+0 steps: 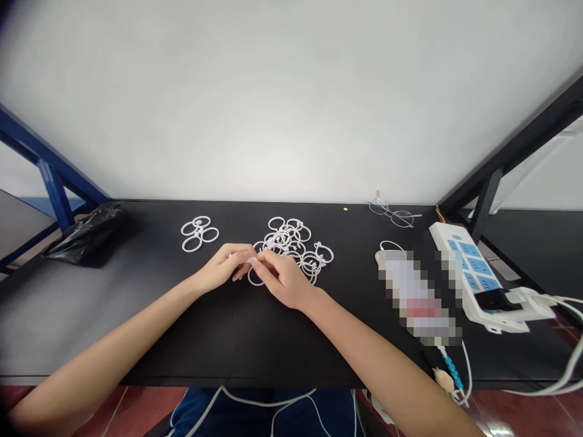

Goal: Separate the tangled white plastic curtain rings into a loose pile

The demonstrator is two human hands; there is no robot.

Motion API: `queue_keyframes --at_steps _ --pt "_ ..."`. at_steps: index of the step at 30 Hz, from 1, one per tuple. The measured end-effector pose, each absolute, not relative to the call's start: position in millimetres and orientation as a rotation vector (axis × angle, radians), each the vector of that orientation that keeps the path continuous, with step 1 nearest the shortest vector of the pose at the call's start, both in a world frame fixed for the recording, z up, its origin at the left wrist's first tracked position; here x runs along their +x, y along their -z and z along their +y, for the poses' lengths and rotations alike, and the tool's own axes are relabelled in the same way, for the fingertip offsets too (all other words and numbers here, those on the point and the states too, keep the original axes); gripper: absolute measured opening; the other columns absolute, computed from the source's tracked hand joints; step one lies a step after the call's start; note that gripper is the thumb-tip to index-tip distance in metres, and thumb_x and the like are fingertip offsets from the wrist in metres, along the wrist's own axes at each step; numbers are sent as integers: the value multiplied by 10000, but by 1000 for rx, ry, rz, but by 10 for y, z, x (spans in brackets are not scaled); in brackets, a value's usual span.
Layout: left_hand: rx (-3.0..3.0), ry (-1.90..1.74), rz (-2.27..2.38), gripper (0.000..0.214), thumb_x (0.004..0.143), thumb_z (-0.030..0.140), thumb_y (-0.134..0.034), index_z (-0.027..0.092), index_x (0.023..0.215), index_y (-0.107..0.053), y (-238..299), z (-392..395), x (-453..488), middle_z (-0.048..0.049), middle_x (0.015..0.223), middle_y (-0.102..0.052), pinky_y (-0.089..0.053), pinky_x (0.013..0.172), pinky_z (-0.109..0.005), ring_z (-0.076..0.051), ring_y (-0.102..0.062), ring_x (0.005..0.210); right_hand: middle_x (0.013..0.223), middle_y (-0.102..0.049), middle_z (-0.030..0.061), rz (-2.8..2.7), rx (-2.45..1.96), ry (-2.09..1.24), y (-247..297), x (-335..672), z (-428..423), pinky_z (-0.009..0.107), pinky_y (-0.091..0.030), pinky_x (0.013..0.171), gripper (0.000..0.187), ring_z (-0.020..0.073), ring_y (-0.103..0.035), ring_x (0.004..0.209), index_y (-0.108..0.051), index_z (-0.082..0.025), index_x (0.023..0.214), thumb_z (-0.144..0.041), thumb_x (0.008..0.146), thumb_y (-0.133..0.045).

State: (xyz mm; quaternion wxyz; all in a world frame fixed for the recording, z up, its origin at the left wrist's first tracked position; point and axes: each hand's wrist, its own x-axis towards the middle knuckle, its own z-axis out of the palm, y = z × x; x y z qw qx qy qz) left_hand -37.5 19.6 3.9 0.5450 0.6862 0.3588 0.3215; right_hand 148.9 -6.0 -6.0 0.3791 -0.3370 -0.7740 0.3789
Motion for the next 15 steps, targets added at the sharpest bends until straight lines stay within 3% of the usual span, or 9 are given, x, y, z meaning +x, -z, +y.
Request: queue_keyframes --at_steps 8,15 --pt "1599 -787 905 476 927 523 -452 141 658 -546 -2 238 -377 40 450 -456 -294 454 -209 -63 -354 412 551 -421 -84 -1935 -897 -824 110 1490 -44 230 -346 501 72 83 -394 462 -549 -210 925 -274 936 -519" --pt "1034 -1029 1003 533 888 645 -422 159 714 -555 -69 302 -342 70 412 -372 -384 415 -218 -63 -274 336 543 -408 -77 -1956 -951 -750 89 1489 -38 240 -368 517 86 94 -409 466 -546 -211 874 -259 929 -500"
